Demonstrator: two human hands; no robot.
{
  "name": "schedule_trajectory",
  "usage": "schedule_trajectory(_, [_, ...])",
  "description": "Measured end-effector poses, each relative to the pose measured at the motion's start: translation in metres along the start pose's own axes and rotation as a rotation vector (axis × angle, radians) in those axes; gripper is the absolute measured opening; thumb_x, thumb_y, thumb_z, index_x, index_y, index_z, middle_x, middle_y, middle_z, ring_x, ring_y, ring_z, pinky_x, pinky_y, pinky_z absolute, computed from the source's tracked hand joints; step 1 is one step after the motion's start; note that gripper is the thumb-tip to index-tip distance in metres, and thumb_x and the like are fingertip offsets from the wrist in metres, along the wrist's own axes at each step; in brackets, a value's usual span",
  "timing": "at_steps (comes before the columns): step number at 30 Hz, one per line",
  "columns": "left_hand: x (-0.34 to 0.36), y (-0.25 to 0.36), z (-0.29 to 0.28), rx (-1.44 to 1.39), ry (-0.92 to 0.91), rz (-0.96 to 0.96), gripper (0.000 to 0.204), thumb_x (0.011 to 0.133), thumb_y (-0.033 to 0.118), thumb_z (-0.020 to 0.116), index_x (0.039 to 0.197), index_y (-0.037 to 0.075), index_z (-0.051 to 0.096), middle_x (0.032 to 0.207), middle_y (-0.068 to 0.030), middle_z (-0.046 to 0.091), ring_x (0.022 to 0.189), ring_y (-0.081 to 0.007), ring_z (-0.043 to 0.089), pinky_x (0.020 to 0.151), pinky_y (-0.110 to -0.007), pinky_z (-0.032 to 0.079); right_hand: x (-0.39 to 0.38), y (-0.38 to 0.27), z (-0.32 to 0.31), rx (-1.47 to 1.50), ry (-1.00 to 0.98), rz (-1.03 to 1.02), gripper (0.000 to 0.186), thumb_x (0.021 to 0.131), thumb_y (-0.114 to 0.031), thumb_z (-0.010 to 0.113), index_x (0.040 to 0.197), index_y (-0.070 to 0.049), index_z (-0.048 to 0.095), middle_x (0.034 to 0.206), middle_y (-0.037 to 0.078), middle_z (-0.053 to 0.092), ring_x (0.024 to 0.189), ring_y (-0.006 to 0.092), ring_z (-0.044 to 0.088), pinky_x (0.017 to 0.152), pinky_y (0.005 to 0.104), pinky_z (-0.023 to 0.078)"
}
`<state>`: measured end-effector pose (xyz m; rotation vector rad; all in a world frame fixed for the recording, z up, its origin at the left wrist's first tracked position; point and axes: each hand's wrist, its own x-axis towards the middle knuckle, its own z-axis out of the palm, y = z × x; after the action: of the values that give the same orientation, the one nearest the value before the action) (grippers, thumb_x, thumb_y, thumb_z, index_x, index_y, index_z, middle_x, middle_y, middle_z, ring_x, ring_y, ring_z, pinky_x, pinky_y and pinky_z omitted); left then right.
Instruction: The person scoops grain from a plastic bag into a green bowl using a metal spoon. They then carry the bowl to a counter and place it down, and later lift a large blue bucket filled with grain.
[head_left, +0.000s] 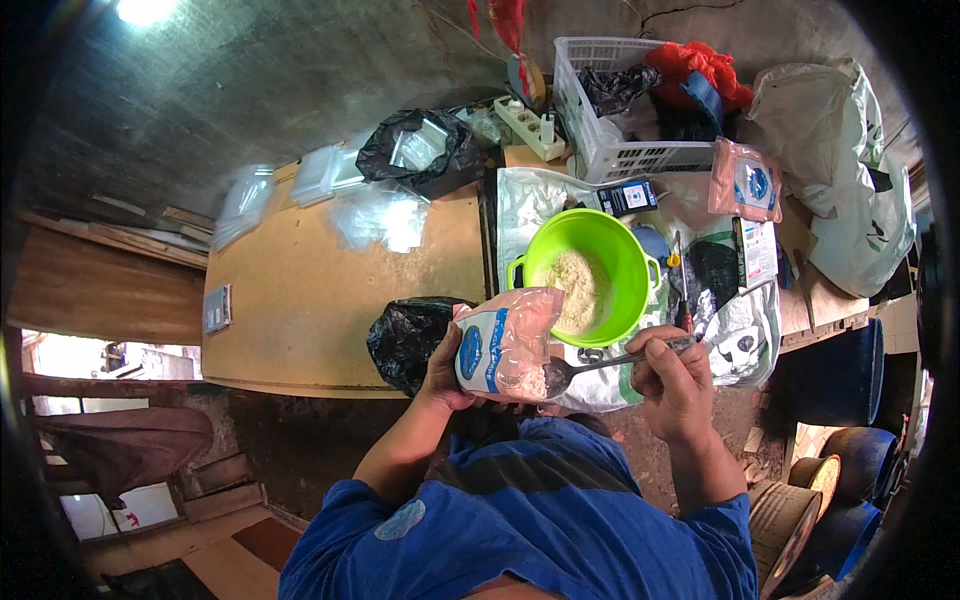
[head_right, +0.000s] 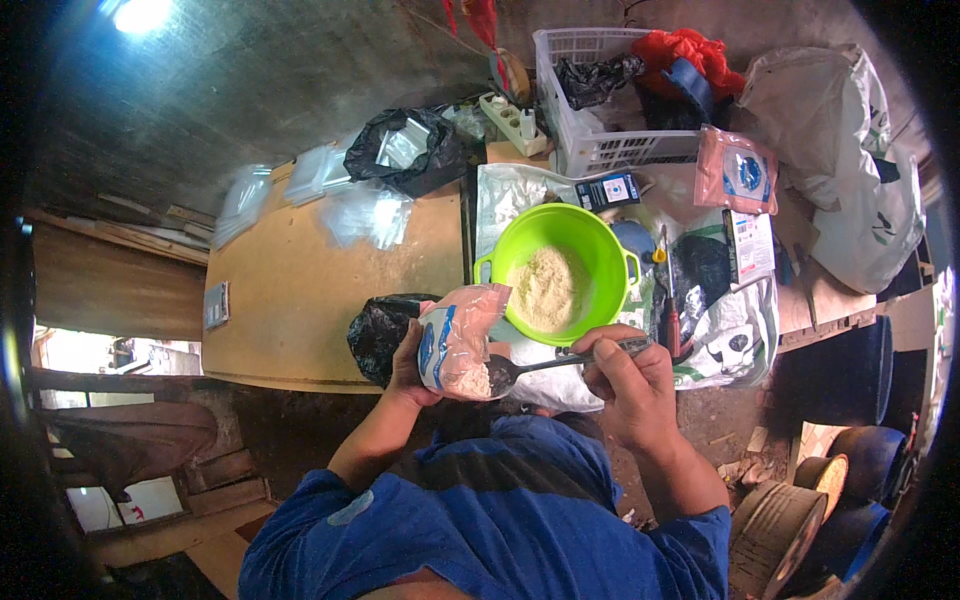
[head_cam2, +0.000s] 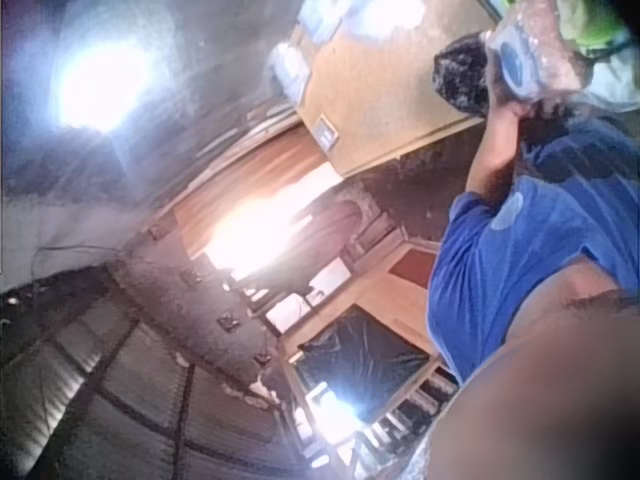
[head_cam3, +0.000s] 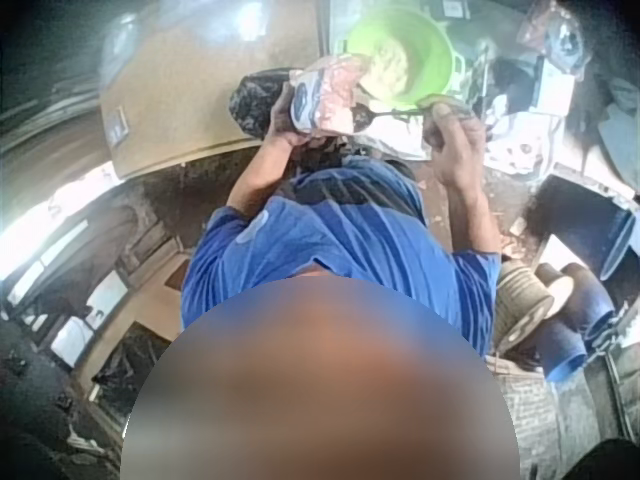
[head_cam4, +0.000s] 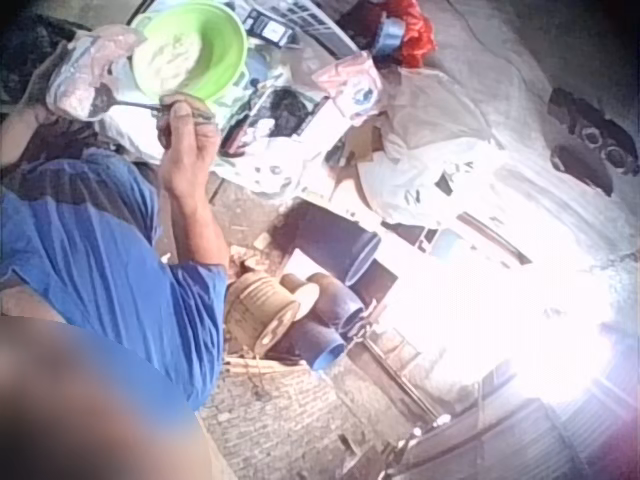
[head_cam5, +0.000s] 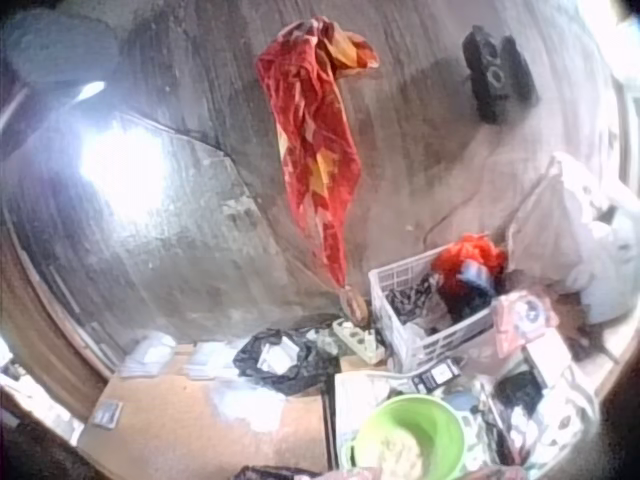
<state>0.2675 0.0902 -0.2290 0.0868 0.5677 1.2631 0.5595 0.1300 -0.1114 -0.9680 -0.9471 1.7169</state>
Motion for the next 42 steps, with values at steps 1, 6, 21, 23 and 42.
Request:
schedule_trajectory(1, [0.0,0.0,0.001,-0.014,-0.016,-0.005,0.061,0.092,0.047,0.067,0.142,0.017,0.048,0.141,-0.0145,0.055,0.127,-0.0349,0.057,0.105,-0.055,0.048,0.0,0.0,-0.001,0.008,0.006,-0.003,0.023,0.1,-0.016,0.055,0.101,0.004,0.067,0.06,-0.001,0.049,0.051,0.0037,0.033,0.049,0.0237,0.023])
schedule_trajectory(6, [0.003,-0.001,0.004,0.039,0.013,-0.012,0.074,0.089,0.052,0.069,0.148,0.017,0.039,0.141,-0.0159,0.054,0.126,-0.0348,0.057,0.103,-0.052,0.051,0.0,-0.001,-0.001,-0.153,0.003,-0.057,0.023,0.101,-0.016,0.055,0.103,0.002,0.068,0.068,0.002,0.06,0.056,0.005,0.044,0.051,0.0229,0.033])
schedule_trajectory(21, [-0.001,-0.003,0.011,0.185,-0.087,-0.095,0.086,0.09,0.058,0.064,0.151,0.006,0.034,0.14,-0.017,0.056,0.118,-0.0318,0.063,0.094,-0.048,0.057,-0.001,0.025,0.027,-0.308,-0.22,-0.004,0.022,0.103,-0.012,0.051,0.102,0.003,0.068,0.084,0.007,0.068,0.07,0.0098,0.059,0.06,0.0265,0.048])
schedule_trajectory(23, [-0.002,-0.002,0.009,0.186,-0.08,-0.107,0.085,0.091,0.058,0.063,0.151,0.006,0.035,0.143,-0.0177,0.053,0.127,-0.0333,0.057,0.105,-0.051,0.048,-0.003,0.024,0.026,-0.173,-0.151,0.082,0.024,0.104,-0.014,0.05,0.103,0.002,0.068,0.084,0.004,0.066,0.07,0.0079,0.057,0.059,0.0252,0.046])
schedule_trajectory(42, [-0.007,0.0,0.004,-0.02,0.023,0.018,0.058,0.093,0.042,0.068,0.14,0.019,0.044,0.134,-0.013,0.059,0.119,-0.0319,0.063,0.095,-0.049,0.057,-0.003,0.006,0.005,0.012,-0.019,0.024,0.024,0.1,-0.016,0.055,0.101,0.005,0.067,0.06,0.0,0.05,0.05,0.0043,0.032,0.049,0.0241,0.024])
